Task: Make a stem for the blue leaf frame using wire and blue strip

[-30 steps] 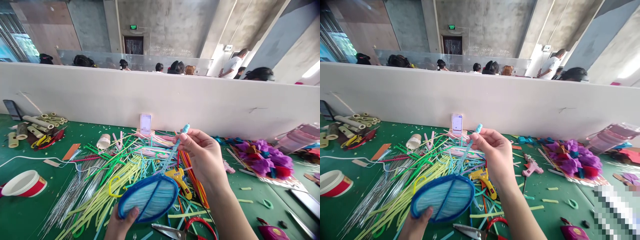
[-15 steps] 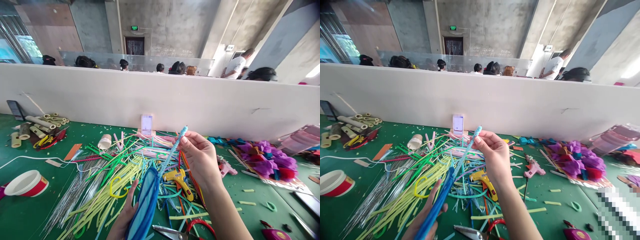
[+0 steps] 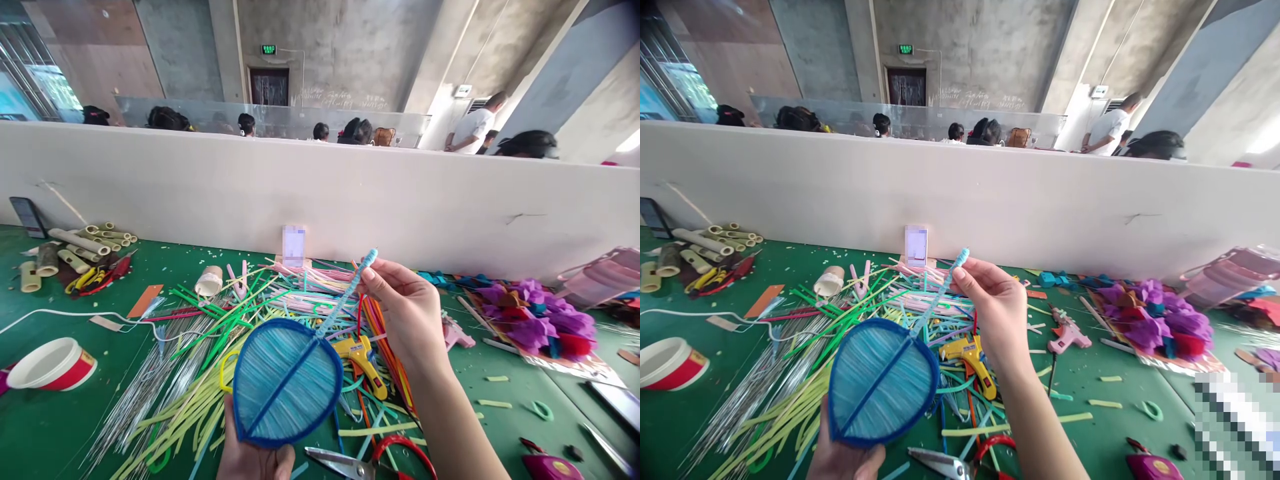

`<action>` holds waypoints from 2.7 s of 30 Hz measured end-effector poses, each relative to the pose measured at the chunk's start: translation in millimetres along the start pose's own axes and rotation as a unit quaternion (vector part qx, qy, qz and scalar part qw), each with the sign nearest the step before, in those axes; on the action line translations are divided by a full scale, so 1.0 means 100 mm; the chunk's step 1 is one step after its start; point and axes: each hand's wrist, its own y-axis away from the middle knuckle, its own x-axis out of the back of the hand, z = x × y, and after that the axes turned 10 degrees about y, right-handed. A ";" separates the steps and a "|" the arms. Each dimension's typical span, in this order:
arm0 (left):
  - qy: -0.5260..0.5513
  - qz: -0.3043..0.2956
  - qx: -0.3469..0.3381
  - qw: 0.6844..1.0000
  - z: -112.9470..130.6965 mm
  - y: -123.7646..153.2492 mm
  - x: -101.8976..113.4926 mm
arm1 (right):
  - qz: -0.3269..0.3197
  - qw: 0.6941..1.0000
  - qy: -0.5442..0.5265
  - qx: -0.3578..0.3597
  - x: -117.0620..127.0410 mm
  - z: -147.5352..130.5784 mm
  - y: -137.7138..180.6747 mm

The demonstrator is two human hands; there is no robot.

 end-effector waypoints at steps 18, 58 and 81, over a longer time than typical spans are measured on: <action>0.039 0.072 -0.050 0.995 -0.10 -0.16 0.16 | -0.075 0.996 0.039 0.016 0.00 0.07 0.01; -0.125 0.430 -0.487 0.750 0.97 0.63 -0.53 | -0.240 0.959 0.072 -0.129 0.21 0.56 0.60; -0.079 0.214 -0.384 0.895 0.80 -0.02 -0.66 | -0.275 0.920 -0.036 -0.278 -0.16 1.27 1.77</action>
